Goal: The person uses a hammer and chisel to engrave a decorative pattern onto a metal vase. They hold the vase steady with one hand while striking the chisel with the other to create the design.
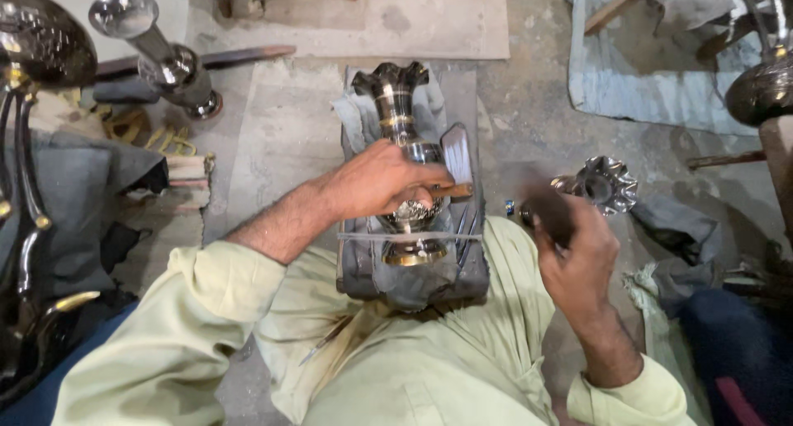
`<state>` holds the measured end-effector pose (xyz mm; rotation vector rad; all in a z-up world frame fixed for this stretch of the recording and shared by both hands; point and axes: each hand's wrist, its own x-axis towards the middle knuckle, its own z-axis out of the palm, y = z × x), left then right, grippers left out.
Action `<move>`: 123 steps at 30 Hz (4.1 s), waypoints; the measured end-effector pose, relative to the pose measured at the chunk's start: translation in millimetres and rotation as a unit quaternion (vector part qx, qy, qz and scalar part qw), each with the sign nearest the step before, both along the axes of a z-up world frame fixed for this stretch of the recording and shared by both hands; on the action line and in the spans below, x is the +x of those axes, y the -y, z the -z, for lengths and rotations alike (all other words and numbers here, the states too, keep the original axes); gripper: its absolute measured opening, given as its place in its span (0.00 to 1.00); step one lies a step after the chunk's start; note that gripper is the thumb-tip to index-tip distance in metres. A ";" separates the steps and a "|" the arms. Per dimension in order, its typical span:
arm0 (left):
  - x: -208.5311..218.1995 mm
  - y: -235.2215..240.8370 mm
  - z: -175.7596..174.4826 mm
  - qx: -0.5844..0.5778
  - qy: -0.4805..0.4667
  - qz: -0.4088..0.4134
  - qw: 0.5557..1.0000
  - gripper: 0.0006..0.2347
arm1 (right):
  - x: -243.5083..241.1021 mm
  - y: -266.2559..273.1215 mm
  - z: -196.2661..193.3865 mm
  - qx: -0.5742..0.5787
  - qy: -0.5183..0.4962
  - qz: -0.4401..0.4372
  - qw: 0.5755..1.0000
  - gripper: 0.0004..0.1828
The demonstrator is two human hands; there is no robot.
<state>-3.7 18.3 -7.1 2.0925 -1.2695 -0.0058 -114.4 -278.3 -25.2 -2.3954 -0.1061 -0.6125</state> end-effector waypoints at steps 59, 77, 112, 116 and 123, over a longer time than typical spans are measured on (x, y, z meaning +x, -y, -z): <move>-106.5 -10.6 103.9 -0.480 -0.335 -0.311 0.749 0.15 | -1.1 -32.0 135.8 0.375 -0.280 -0.121 0.875 0.21; -111.5 40.3 121.8 -0.533 -0.337 -0.261 0.731 0.14 | -6.2 -69.5 85.4 0.173 -0.114 -0.102 0.973 0.24; -33.9 23.9 -2.5 -0.027 -0.024 -0.118 0.992 0.15 | -1.1 36.5 99.4 0.319 -0.287 -0.199 0.881 0.23; -34.5 23.5 -2.4 -0.006 -0.001 -0.100 0.995 0.13 | -3.8 35.1 80.3 0.164 -0.166 -0.137 0.963 0.24; -36.3 24.3 2.8 0.006 0.019 -0.109 0.994 0.13 | 4.5 30.6 43.1 -0.109 0.064 -0.071 0.989 0.27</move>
